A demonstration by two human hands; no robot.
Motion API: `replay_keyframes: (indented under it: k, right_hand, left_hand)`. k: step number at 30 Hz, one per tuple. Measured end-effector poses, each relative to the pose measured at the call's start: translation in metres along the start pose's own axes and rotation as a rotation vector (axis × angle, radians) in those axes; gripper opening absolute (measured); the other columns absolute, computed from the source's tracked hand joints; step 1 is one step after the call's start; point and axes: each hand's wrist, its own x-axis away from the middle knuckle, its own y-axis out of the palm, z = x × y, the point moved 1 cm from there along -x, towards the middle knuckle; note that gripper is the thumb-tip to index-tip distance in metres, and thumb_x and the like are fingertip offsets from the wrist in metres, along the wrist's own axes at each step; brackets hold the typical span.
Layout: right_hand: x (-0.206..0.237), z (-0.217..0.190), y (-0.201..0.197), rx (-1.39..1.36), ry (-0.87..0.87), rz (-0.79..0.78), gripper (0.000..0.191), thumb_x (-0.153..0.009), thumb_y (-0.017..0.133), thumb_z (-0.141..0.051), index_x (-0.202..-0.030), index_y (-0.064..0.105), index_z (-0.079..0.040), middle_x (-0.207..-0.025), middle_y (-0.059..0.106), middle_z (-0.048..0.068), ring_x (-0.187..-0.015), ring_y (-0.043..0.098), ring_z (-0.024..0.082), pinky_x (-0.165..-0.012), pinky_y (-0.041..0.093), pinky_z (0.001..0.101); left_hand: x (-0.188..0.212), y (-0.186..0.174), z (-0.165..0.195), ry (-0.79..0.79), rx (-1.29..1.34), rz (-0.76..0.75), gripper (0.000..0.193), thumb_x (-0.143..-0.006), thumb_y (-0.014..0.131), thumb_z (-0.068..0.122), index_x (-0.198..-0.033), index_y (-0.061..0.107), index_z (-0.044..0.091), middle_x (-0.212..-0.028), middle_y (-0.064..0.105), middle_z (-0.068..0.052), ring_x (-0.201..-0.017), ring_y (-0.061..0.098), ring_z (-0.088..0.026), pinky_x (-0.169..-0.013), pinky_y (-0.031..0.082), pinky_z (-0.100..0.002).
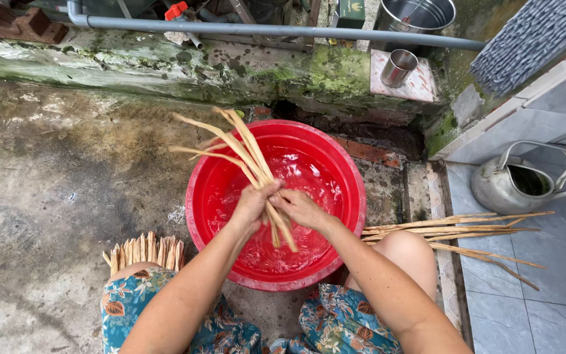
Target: The person sits on the floor and repeatedly submerges bundles of thin bamboo strips into a red basin of water. They agitate the strips by hand to ensure they are fully wetted, then place the soaked strips on the floor beside the basin.
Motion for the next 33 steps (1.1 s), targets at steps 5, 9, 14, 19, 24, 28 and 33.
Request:
replay_keyframes:
  k: [5, 9, 14, 19, 24, 28, 33]
  right_hand:
    - [0.001, -0.012, -0.025, 0.022, -0.15, 0.144, 0.034, -0.103, 0.054, -0.039, -0.106, 0.072, -0.01, -0.095, 0.071, 0.005, -0.084, 0.068, 0.013, -0.076, 0.058, 0.0306]
    - [0.009, -0.018, -0.038, -0.407, -0.089, 0.227, 0.032, -0.101, 0.053, -0.037, -0.115, 0.071, -0.014, -0.093, 0.072, 0.003, -0.072, 0.061, 0.012, -0.064, 0.056, 0.0276]
    - [0.015, -0.021, -0.03, -0.507, -0.178, 0.179, 0.022, -0.1, 0.064, -0.023, -0.109, 0.068, -0.003, -0.085, 0.071, 0.005, -0.066, 0.063, 0.009, -0.057, 0.052, 0.0232]
    - [0.016, -0.02, -0.025, -0.658, -0.117, 0.298, 0.016, -0.099, 0.064, -0.016, -0.111, 0.065, -0.005, -0.079, 0.065, 0.003, -0.058, 0.055, 0.007, -0.049, 0.044, 0.0209]
    - [-0.001, -0.009, -0.045, -0.66, 0.096, 0.547, 0.017, -0.101, 0.056, -0.022, -0.102, 0.064, -0.007, -0.068, 0.056, 0.001, -0.045, 0.04, 0.01, -0.038, 0.034, 0.0271]
    - [0.003, 0.002, -0.108, -0.708, -0.024, 0.862, 0.024, -0.109, 0.053, -0.021, -0.101, 0.065, -0.002, -0.079, 0.058, 0.002, -0.062, 0.057, 0.007, -0.055, 0.058, 0.0223]
    - [0.023, -0.012, -0.119, -1.004, -0.14, 0.716, 0.043, -0.107, 0.043, -0.04, -0.1, 0.067, -0.004, -0.076, 0.058, 0.002, -0.055, 0.049, 0.008, -0.045, 0.046, 0.0202]
  left_hand:
    - [0.015, 0.0, 0.044, 0.146, -0.115, 0.039, 0.032, -0.094, 0.063, 0.006, -0.126, 0.065, 0.0, -0.094, 0.072, -0.012, -0.077, 0.073, -0.017, -0.068, 0.066, -0.028]
    - [0.039, 0.008, 0.05, 0.197, -0.334, -0.068, 0.038, -0.09, 0.062, -0.003, -0.128, 0.061, 0.0, -0.101, 0.075, -0.009, -0.076, 0.073, -0.017, -0.064, 0.065, -0.028]
    - [0.048, 0.023, 0.017, 0.179, -0.277, -0.041, 0.03, -0.097, 0.062, 0.001, -0.124, 0.051, -0.004, -0.098, 0.071, -0.012, -0.078, 0.073, -0.017, -0.061, 0.064, -0.027]
    - [0.045, 0.03, 0.007, 0.105, -0.249, -0.057, 0.026, -0.097, 0.058, 0.01, -0.122, 0.054, 0.004, -0.089, 0.072, -0.009, -0.067, 0.071, -0.012, -0.051, 0.06, -0.024]
    - [0.076, 0.041, 0.006, 0.1, -0.529, -0.068, 0.019, -0.103, 0.056, 0.023, -0.111, 0.061, 0.007, -0.063, 0.061, -0.002, -0.044, 0.05, -0.008, -0.037, 0.042, -0.021]
    - [0.106, 0.035, 0.012, 0.043, -0.463, -0.164, 0.019, -0.101, 0.057, 0.027, -0.107, 0.065, 0.01, -0.058, 0.056, 0.0, -0.042, 0.048, -0.006, -0.035, 0.039, -0.02]
    - [0.105, -0.005, 0.038, 0.05, -0.458, -0.095, 0.023, -0.1, 0.065, 0.02, -0.115, 0.064, 0.003, -0.072, 0.068, -0.004, -0.049, 0.056, -0.009, -0.043, 0.047, -0.022]
